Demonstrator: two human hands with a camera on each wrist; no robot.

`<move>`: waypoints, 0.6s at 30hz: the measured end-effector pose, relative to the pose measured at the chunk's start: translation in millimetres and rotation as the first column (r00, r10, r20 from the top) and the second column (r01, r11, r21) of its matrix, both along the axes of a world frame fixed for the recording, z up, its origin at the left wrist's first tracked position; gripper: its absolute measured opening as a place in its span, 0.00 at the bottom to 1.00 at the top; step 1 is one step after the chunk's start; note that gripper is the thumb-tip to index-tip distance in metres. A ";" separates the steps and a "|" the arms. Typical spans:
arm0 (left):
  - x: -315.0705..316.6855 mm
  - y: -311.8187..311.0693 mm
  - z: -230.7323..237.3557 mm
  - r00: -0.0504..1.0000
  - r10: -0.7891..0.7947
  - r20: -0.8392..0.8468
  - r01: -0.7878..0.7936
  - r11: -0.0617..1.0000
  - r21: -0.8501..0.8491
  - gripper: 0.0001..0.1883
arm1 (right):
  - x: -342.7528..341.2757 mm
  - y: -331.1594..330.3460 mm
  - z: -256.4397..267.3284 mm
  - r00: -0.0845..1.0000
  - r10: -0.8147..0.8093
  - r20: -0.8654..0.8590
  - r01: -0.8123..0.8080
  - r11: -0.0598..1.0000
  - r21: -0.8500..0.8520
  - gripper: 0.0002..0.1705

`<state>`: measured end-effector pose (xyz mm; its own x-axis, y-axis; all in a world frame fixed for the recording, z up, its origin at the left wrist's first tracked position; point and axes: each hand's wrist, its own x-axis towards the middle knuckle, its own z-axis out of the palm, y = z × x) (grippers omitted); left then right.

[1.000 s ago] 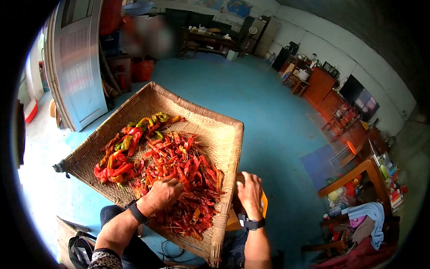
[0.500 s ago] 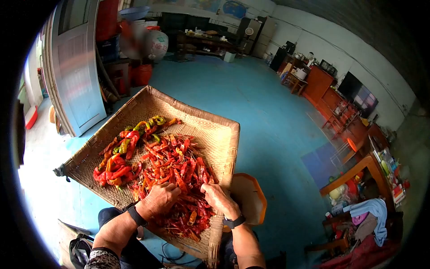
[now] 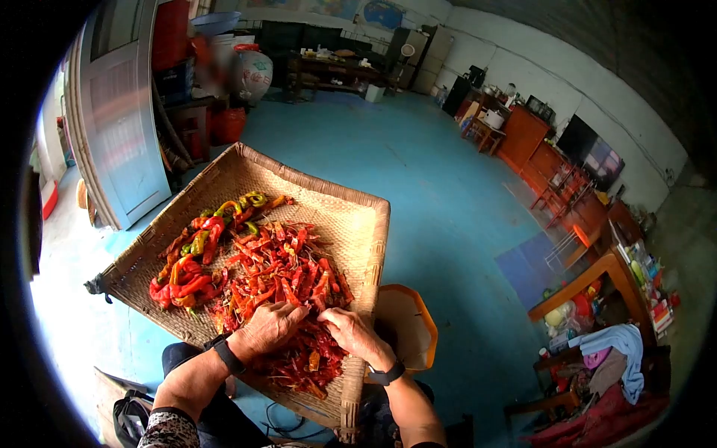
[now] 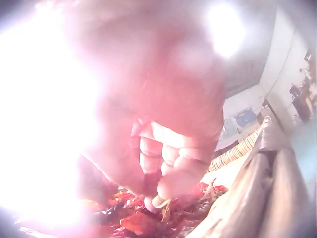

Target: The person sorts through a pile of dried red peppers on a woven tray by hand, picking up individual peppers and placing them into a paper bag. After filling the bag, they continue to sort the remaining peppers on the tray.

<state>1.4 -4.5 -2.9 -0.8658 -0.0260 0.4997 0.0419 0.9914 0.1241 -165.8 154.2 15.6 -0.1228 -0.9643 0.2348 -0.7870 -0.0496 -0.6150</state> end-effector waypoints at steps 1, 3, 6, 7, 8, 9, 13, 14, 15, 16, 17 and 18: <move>-0.8 2.0 1.7 1.000 -0.001 0.004 0.001 1.000 0.000 0.09 | 4.4 -0.1 5.1 0.999 0.043 0.014 -0.043 0.999 -0.024 0.14; -1.4 5.4 6.7 0.997 -0.031 -0.077 0.034 0.999 0.039 0.10 | 12.0 1.5 11.5 0.999 0.041 0.026 -0.039 0.998 -0.056 0.13; -3.2 1.5 -6.7 0.998 -0.028 0.062 0.027 0.999 0.027 0.12 | 7.9 0.8 7.7 0.996 -0.073 0.057 0.088 0.943 -0.322 0.15; -1.5 0.3 -4.6 0.997 -0.028 0.065 0.027 0.999 0.027 0.12 | -1.2 4.8 10.2 0.981 -0.191 0.038 0.192 0.924 -0.331 0.13; 0.6 -0.7 -0.1 0.993 -0.017 0.115 0.017 1.000 0.005 0.10 | -11.8 10.7 13.4 0.952 -0.306 0.018 0.294 0.893 -0.341 0.12; 1.4 -1.2 2.2 0.986 -0.006 0.165 0.009 1.000 -0.019 0.09 | -21.8 14.7 20.5 0.933 -0.360 -0.015 0.317 0.839 -0.443 0.10; 2.9 -2.3 -0.8 0.986 0.006 0.165 -0.001 1.000 -0.031 0.06 | -59.6 41.7 19.0 0.759 -0.648 0.065 0.572 0.616 -0.541 0.08; 3.5 -2.0 0.8 0.985 0.006 0.170 0.001 0.999 -0.039 0.06 | -65.3 47.5 22.0 0.704 -0.709 0.049 0.598 0.554 -0.579 0.09; 3.7 -1.3 1.7 0.985 0.004 0.174 0.004 0.999 -0.046 0.05 | -73.9 54.1 20.5 0.677 -0.736 0.000 0.594 0.547 -0.590 0.10; 3.4 -1.0 0.7 0.985 0.003 0.172 0.005 0.999 -0.044 0.05 | -77.1 58.6 18.4 0.626 -0.779 -0.036 0.670 0.562 -0.485 0.10; 2.9 -1.3 -1.0 0.984 0.002 0.180 0.007 0.999 -0.049 0.05 | -76.1 61.5 15.9 0.530 -0.817 -0.229 0.687 0.571 -0.449 0.11; 2.7 -1.2 -2.4 0.982 0.002 0.188 0.008 0.999 -0.054 0.04 | -73.9 61.8 13.6 0.414 -0.810 -0.414 0.707 0.573 -0.414 0.13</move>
<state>4.1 -5.8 -5.3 -0.9445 -0.0008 0.3285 0.0256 0.9968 0.0761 -239.7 216.0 29.2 -0.5983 -0.4816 0.6404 -0.7134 0.6841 -0.1520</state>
